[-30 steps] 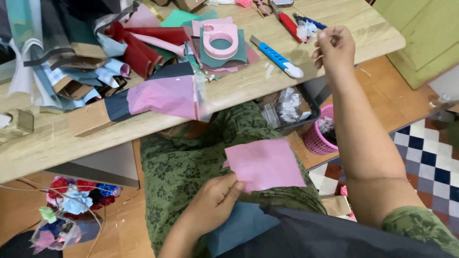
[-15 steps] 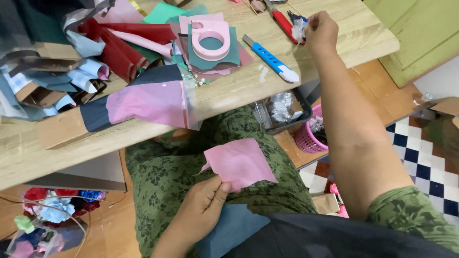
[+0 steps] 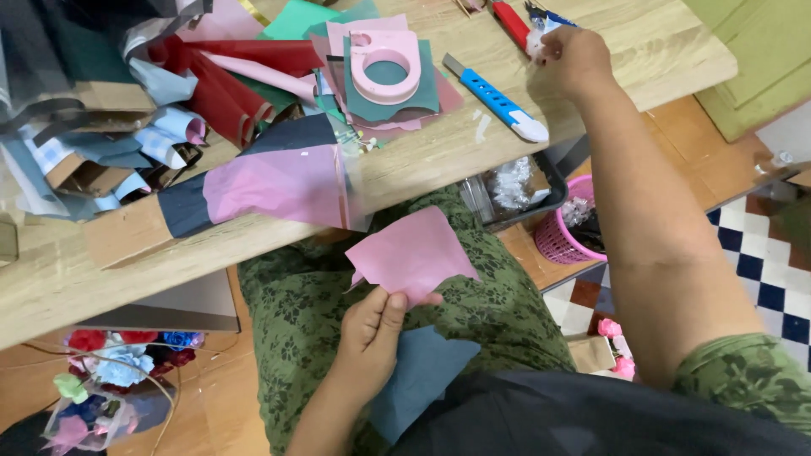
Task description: Wrapping a small bouquet of artificial flowers with decorative paper and securing it with tape.
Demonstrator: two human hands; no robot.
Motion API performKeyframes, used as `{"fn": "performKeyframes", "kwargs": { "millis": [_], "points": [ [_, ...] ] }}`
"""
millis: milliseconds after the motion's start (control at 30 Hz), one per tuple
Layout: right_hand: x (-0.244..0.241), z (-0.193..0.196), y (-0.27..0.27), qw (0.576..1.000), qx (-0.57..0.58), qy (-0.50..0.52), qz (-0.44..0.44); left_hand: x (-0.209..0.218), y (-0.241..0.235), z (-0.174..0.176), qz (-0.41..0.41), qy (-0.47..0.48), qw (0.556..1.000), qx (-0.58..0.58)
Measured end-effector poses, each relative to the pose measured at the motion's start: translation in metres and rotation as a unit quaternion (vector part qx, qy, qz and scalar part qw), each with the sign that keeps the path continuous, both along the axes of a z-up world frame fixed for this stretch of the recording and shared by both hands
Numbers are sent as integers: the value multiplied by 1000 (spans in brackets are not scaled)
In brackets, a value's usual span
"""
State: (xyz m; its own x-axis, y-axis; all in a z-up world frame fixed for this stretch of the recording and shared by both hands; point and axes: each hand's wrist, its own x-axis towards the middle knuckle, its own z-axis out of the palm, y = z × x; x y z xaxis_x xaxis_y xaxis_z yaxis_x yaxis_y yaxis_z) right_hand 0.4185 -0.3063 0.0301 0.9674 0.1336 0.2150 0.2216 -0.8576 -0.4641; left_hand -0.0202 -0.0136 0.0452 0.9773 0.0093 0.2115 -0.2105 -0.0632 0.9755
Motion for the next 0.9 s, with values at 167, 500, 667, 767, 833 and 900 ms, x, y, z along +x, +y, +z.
{"fn": "performKeyframes", "kwargs": {
  "millis": [167,500,667,767,833,900],
  "points": [
    [-26,-2,8,975,77,-202,40,-10,0,3,13,1,997,-71],
    [-308,99,84,775,115,112,611,-33,-13,22,-4,18,969,-245],
    [-323,61,86,818,284,32,499,-40,-11,34,-8,-16,986,-163],
    [-296,26,76,842,416,74,336,-40,1,29,59,-60,990,-116],
    [-287,16,73,837,480,93,245,-36,10,18,136,-74,983,-100],
    [-288,13,71,827,514,70,216,-30,17,-4,238,-82,963,-98]
  ]
}}
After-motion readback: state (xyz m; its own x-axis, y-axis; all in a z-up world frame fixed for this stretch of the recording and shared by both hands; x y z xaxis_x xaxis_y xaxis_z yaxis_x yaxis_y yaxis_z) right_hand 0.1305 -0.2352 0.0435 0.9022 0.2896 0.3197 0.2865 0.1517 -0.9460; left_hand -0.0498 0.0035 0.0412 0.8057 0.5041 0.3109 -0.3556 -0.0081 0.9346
